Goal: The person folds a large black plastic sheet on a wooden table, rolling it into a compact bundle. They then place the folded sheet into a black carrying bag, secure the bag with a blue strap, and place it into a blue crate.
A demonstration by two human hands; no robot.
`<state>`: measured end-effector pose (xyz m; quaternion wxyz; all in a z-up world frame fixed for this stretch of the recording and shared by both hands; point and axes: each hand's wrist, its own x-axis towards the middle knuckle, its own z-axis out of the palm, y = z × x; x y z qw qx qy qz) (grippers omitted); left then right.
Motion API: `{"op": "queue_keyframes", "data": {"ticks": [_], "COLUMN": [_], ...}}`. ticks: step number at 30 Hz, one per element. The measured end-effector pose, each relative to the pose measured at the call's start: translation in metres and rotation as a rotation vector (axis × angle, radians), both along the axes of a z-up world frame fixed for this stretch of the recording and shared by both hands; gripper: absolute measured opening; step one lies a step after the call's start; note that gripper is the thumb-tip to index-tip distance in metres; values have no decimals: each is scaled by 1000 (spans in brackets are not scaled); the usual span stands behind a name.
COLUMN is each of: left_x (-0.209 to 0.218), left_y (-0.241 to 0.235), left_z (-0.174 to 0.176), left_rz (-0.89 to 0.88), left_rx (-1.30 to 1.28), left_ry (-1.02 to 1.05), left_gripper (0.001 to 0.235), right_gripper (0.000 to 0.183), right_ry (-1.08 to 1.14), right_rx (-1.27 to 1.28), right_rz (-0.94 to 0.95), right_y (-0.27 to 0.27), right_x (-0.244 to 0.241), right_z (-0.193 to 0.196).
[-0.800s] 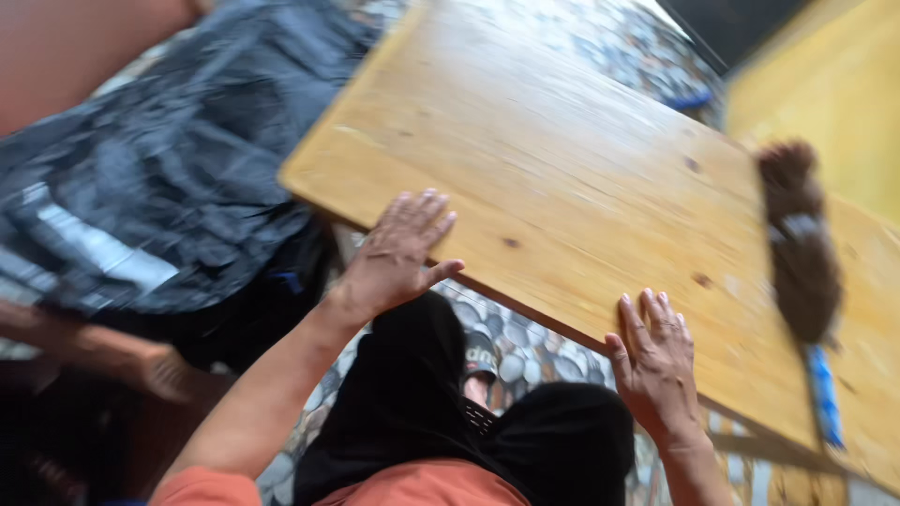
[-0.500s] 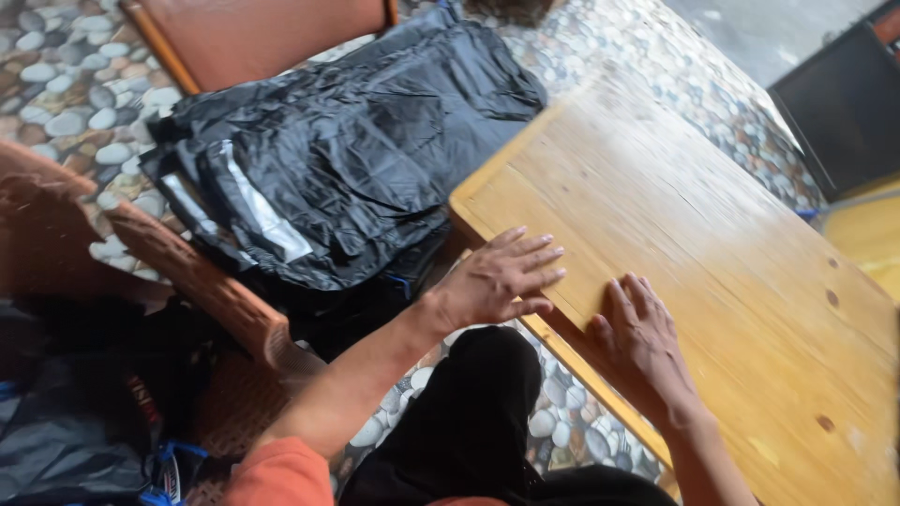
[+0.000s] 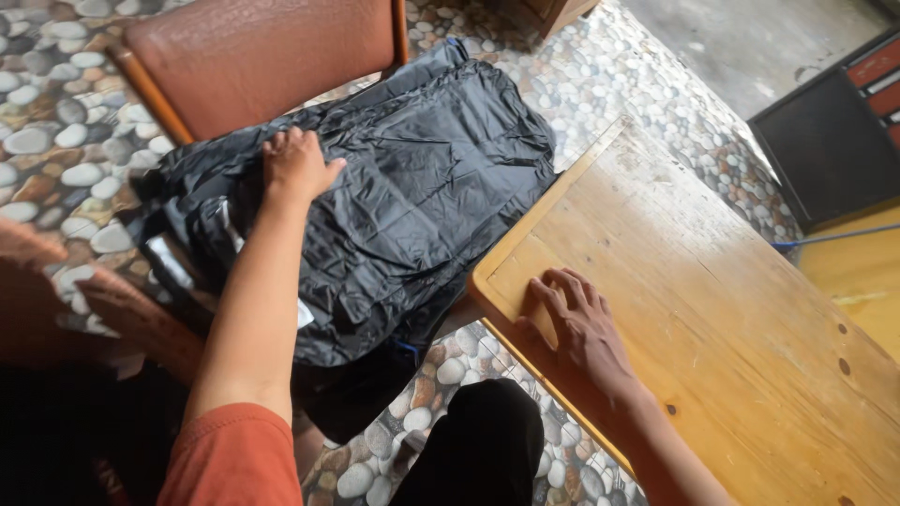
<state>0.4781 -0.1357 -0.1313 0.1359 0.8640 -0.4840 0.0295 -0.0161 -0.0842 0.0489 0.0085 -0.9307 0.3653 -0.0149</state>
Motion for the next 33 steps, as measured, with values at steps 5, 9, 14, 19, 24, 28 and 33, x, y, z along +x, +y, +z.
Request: {"op": "queue_keyframes", "data": {"ticks": [5,9,14,19,24,28,33], "left_x": [-3,-18,-21,-19,-12,-7,-10], "left_y": [-56,-88,-94,-88,-56,-56,-39], "left_z": [-8,-9,-6,7,46,27,36], "left_rz": [-61,-63,-97,-42,0,-21,23], "left_rx": [-41,76,-27,139,183,163,105], "left_ry": [-137,-121,-157,-50,139,90,169], "left_gripper": [70,85,58,76,89,78,97], "right_gripper": [63,67,60,54,47,48,71], "right_ry": [-60,-33,-96,-153,-103,-21,268], "right_rx": [102,44,139,196,12,149,384], "right_rz": [10,6,18,90,290,256,177], "right_y": [4,3,-5,-24,-77,-97,-109], "right_x": [17,12,31,73,109,161,197], "right_z": [20,1,26,27,-17,-43,-115]}}
